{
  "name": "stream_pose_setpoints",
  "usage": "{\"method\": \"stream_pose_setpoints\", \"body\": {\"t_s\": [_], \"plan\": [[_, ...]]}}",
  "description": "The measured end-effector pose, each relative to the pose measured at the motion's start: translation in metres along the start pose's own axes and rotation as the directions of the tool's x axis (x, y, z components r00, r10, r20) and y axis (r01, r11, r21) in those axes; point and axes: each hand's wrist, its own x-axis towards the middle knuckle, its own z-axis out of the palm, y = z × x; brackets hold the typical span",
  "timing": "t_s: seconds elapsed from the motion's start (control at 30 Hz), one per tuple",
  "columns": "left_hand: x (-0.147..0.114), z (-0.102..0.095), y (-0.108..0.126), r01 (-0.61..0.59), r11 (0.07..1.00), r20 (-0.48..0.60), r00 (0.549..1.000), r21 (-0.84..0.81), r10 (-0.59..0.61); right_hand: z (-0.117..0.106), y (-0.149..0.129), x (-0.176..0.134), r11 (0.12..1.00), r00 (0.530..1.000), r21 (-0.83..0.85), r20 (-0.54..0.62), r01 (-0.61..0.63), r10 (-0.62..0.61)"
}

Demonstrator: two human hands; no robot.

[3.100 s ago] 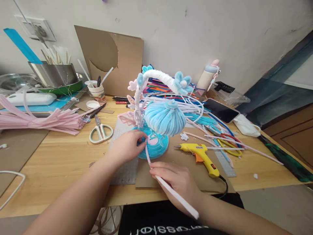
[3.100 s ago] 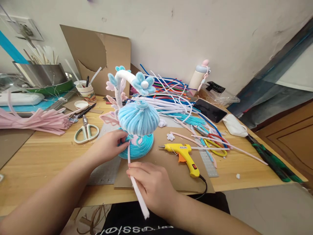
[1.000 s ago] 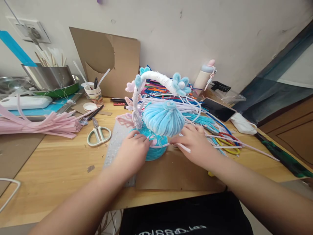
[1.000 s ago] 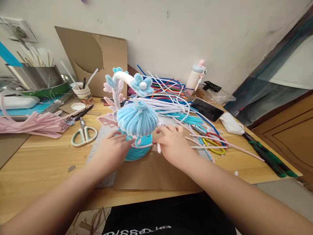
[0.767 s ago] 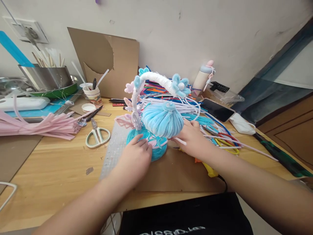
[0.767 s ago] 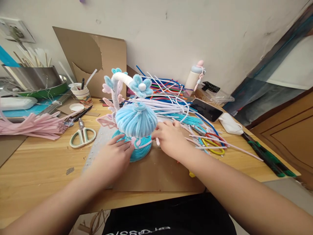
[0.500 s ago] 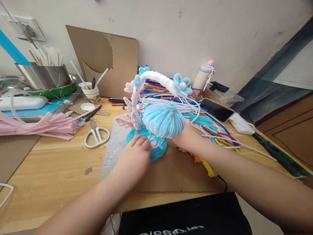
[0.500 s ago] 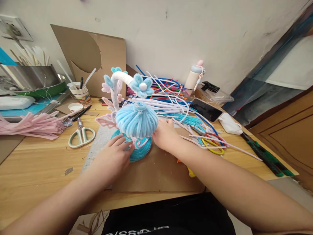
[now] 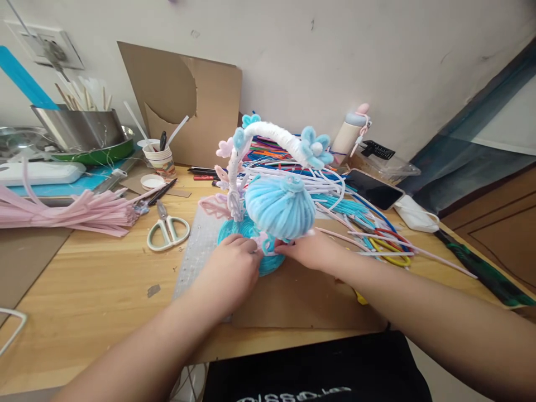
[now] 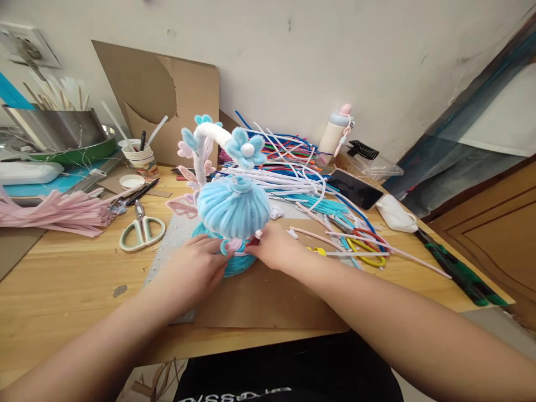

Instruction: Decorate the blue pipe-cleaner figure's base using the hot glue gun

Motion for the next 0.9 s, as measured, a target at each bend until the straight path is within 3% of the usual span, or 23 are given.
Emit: {"method": "stream_pose_setpoints", "body": {"t_s": [0.13, 0.33, 0.43, 0.6, 0.9], "plan": [[-0.003, 0.002, -0.002, 0.028, 0.997, -0.011, 1.0, -0.068, -0.029, -0.004, -0.005, -0.005, 0.996, 0.992, 0.086, 0.122, 0.003, -0.014], [-0.005, 0.001, -0.011, 0.181, 0.958, 0.03, 0.983, -0.222, -0.179, -0.007, -0.008, -0.007, 1.0, 0.991, -0.005, 0.134, 0.007, -0.007], [-0.004, -0.001, -0.014, 0.126, 0.952, 0.035, 0.992, -0.279, -0.121, -0.003, -0.004, -0.004, 0.996, 0.997, -0.083, 0.069, 0.028, -0.022], [-0.004, 0.0, -0.014, 0.026, 0.985, -0.002, 1.0, -0.173, -0.026, 0.006, 0.008, 0.004, 0.984, 0.992, -0.135, -0.036, 0.119, -0.125], [-0.001, 0.0, -0.01, -0.042, 0.992, -0.04, 0.999, -0.118, 0.038, 0.008, 0.007, 0.013, 0.977, 0.981, -0.112, -0.044, 0.183, -0.189]]}}
